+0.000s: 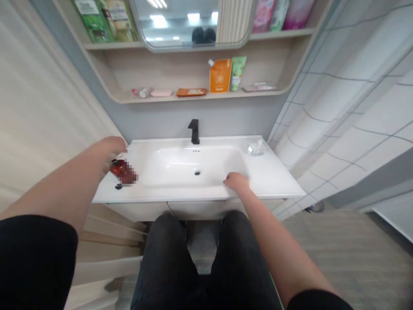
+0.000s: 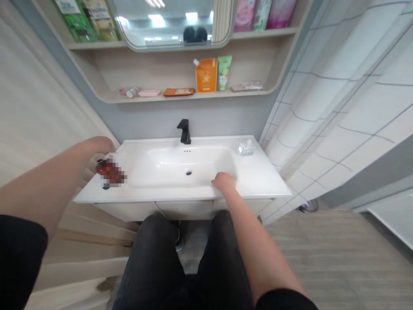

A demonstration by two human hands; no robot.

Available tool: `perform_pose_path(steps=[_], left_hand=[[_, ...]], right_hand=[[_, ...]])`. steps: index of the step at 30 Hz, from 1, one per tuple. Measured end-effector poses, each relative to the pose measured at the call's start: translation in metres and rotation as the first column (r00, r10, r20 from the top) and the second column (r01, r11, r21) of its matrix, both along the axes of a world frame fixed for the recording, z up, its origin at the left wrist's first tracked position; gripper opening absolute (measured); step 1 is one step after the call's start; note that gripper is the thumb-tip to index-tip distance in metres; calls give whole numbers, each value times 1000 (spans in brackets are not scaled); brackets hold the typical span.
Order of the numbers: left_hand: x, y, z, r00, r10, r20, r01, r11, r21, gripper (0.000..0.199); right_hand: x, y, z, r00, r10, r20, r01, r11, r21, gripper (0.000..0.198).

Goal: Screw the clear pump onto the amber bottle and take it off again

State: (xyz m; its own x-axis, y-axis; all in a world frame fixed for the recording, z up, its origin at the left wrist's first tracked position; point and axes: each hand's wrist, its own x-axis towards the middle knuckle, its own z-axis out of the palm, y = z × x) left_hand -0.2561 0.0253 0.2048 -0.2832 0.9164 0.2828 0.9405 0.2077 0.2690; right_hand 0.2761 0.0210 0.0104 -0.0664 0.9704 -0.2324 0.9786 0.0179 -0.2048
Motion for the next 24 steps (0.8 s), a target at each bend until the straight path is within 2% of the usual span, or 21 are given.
perform_pose_path(steps=[1,2,3,5,6,7,8,10,12,14,16,19,22,24], left_hand=[[2,11,11,998,4,-63,-14,988,-154,57],[7,19,20,992,-22,-127,-8,973,-229,53],[18,21,26,982,-59,-180,16,972,-232,47],[54,11,19,956,-190,-225,176,981,-81,32],[78,1,7,944,-247,-219,260,965,32,28],[103,-11,-12,930,-295,-219,316,946,68,29],[129,-22,-36,924,-322,-206,348,932,104,31],[175,-41,-92,916,-399,-47,400,899,180,33],[207,-49,-144,887,-457,66,439,879,184,30],[222,-46,-181,844,-517,141,499,854,147,29],[225,-35,-201,813,-541,216,524,841,135,28],[220,-15,-209,795,-508,333,486,860,151,26],[216,0,-213,794,-471,384,449,881,151,24],[214,4,-219,786,-479,391,455,876,158,25]], right_hand=[[0,0,1,1000,5,3,-5,1000,-1,36],[0,0,1,1000,6,4,-6,1000,-2,36],[0,0,2,1000,6,6,-6,1000,-6,37],[-1,0,2,1000,9,10,-9,1000,-18,39],[-1,0,2,1000,9,15,-9,1000,-27,41],[-1,1,1,1000,8,21,-7,999,-37,44],[-2,1,1,1000,8,25,-7,999,-45,47],[-3,1,0,999,7,34,-5,999,-46,51],[-3,0,1,999,17,37,-16,999,-33,52],[-4,-2,1,999,31,37,-30,999,-20,52],[-3,-3,2,999,32,29,-31,999,-19,50],[-2,-4,2,1000,-7,2,7,1000,-15,47],[-5,-1,2,999,-23,-27,23,1000,19,60],[-13,3,1,999,43,-26,-41,996,78,74]])
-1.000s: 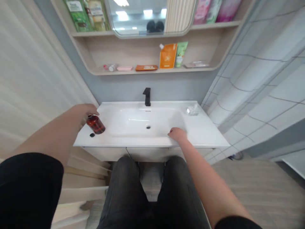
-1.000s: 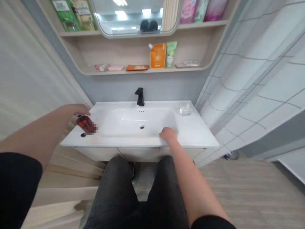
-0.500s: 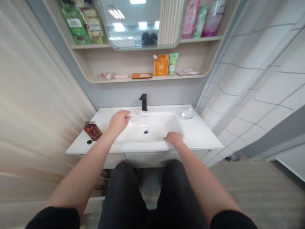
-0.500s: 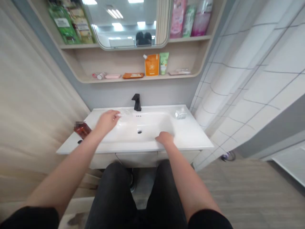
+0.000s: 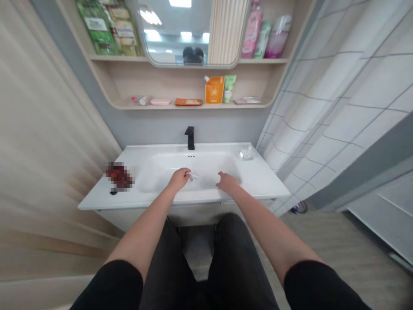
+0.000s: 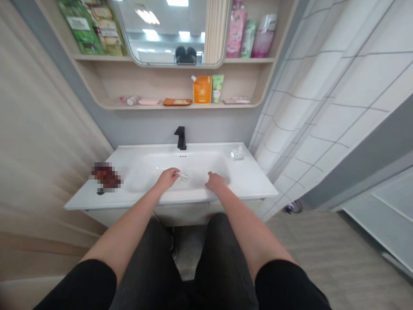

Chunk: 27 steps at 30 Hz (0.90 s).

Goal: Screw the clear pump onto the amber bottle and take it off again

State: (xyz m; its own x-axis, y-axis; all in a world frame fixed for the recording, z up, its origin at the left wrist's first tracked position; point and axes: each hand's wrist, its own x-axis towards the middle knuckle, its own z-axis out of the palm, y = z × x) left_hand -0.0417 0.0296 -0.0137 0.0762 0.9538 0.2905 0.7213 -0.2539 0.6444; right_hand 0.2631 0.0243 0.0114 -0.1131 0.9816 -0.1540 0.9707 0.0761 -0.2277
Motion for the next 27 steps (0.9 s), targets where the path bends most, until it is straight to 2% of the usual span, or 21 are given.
perform_pose_path(steps=[2,4,6,8,12,18,20,23,25,27], left_hand=[[0,1,-5,999,-19,29,19,1000,2,25],[0,-2,-6,997,-39,72,38,999,16,26],[0,-5,-5,992,-63,111,57,997,50,28],[0,-9,-2,988,-107,115,96,991,98,29],[1,-9,-1,985,-161,56,154,981,117,31],[1,-3,-6,994,-111,-23,112,993,41,21],[0,-4,-3,993,-73,-88,74,997,14,29],[0,-8,4,988,39,-149,-48,997,-53,49],[0,-11,7,992,88,-87,-94,993,-71,44],[-1,-12,8,998,37,43,-35,998,-48,24]], right_hand=[[-16,6,-2,993,105,-49,-101,991,86,93],[-38,13,-7,955,237,-176,-206,962,177,109],[-60,18,-16,879,369,-303,-294,919,264,115],[-77,19,-25,827,440,-350,-334,885,324,112],[-88,13,-33,857,420,-300,-298,877,378,102],[-84,4,-27,843,482,-237,-343,823,454,91],[-84,3,-25,818,522,-240,-370,798,475,89],[-84,0,-23,792,563,-237,-402,772,492,88],[-84,-1,-21,794,564,-225,-405,768,496,88],[-84,-2,-20,805,554,-213,-400,772,494,88]])
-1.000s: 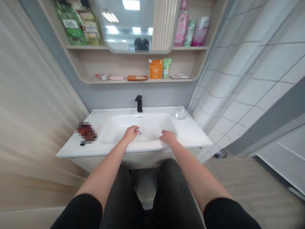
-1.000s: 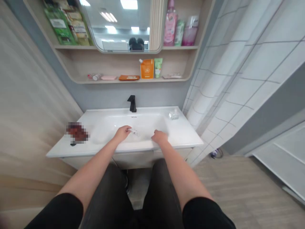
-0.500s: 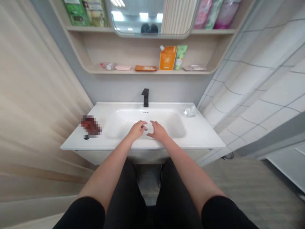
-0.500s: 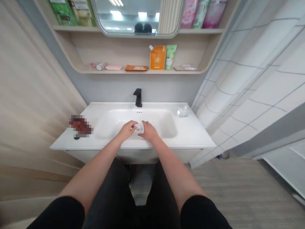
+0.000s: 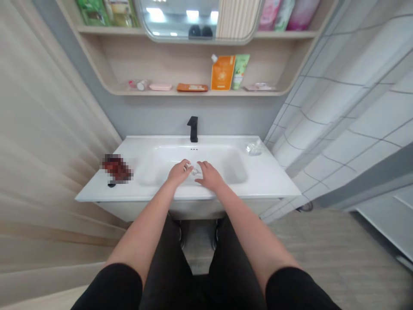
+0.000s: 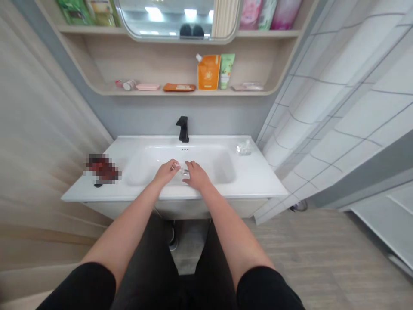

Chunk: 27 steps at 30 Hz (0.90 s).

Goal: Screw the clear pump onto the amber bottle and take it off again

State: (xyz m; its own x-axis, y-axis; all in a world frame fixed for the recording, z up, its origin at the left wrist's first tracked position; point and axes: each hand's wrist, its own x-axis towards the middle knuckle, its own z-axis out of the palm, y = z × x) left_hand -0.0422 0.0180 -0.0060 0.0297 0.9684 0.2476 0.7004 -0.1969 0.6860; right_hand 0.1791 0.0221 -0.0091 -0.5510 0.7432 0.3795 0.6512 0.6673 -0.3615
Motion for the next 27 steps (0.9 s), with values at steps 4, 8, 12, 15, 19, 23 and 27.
perform_pose_path(steps=[4,8,12,15,19,23,27], left_hand=[[-2,1,-4,986,-109,125,108,994,13,29],[-3,4,-7,984,-66,165,78,994,-70,30],[-1,4,-7,978,-121,169,134,988,-71,32],[-1,3,-6,985,-81,156,97,990,-101,37],[-3,4,-9,978,-125,165,140,987,-81,37],[-4,9,-12,992,-77,95,81,996,-42,31],[-3,8,-10,994,-64,89,69,996,-50,40]], right_hand=[[0,-1,2,1000,7,14,-7,1000,-10,87],[0,-2,4,1000,23,17,-23,999,-24,88],[1,-4,6,999,14,33,-13,999,-35,88],[0,-5,8,999,-2,47,3,999,-37,88],[-1,-6,9,998,-23,59,25,999,-32,88],[-1,-7,9,997,-37,61,38,999,-14,88],[1,-9,11,998,14,60,-14,1000,4,87]])
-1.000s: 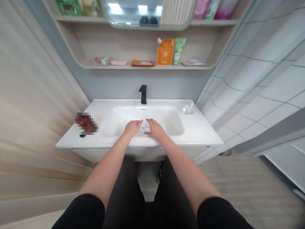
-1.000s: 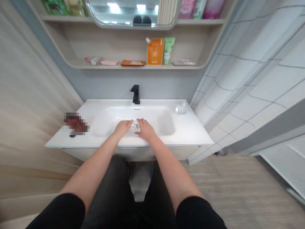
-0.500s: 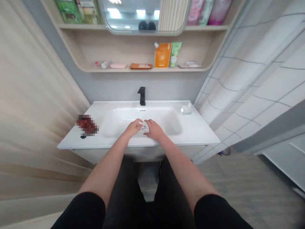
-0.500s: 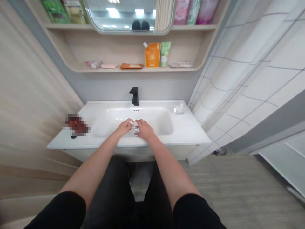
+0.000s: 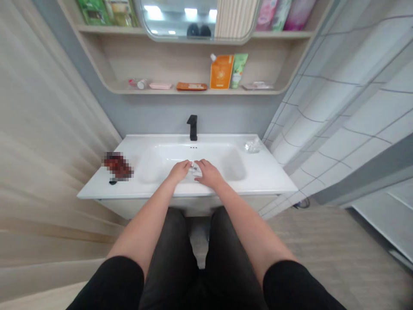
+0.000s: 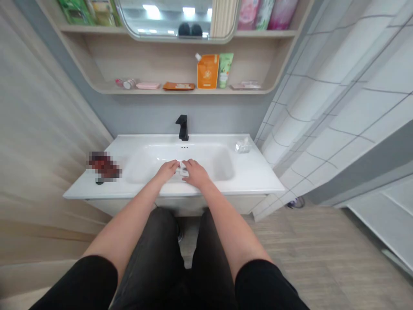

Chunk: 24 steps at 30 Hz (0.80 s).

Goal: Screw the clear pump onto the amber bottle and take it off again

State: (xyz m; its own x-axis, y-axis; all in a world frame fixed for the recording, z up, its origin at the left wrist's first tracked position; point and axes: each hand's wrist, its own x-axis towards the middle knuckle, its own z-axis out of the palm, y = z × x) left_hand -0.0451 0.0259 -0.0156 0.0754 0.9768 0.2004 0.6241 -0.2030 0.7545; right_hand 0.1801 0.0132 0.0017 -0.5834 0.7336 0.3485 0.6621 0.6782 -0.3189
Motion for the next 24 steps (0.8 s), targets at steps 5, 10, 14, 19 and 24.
perform_pose_path(steps=[5,10,14,19,24], left_hand=[[0,-7,2,980,-101,173,120,987,-104,31],[2,-3,0,994,-34,105,45,994,-97,35],[0,2,-3,997,-36,68,37,999,-4,35],[-1,-1,-4,978,-107,180,125,988,-90,35],[-1,-2,0,994,-17,107,16,1000,13,34]], right_hand=[[-1,-2,3,997,-78,-1,78,997,-16,83],[-1,-2,3,999,-46,-6,46,999,11,82],[0,-1,2,999,33,-1,-33,999,-8,81],[0,0,1,1000,-27,-9,27,1000,-11,81],[0,1,-1,998,-51,-21,51,999,-10,84]])
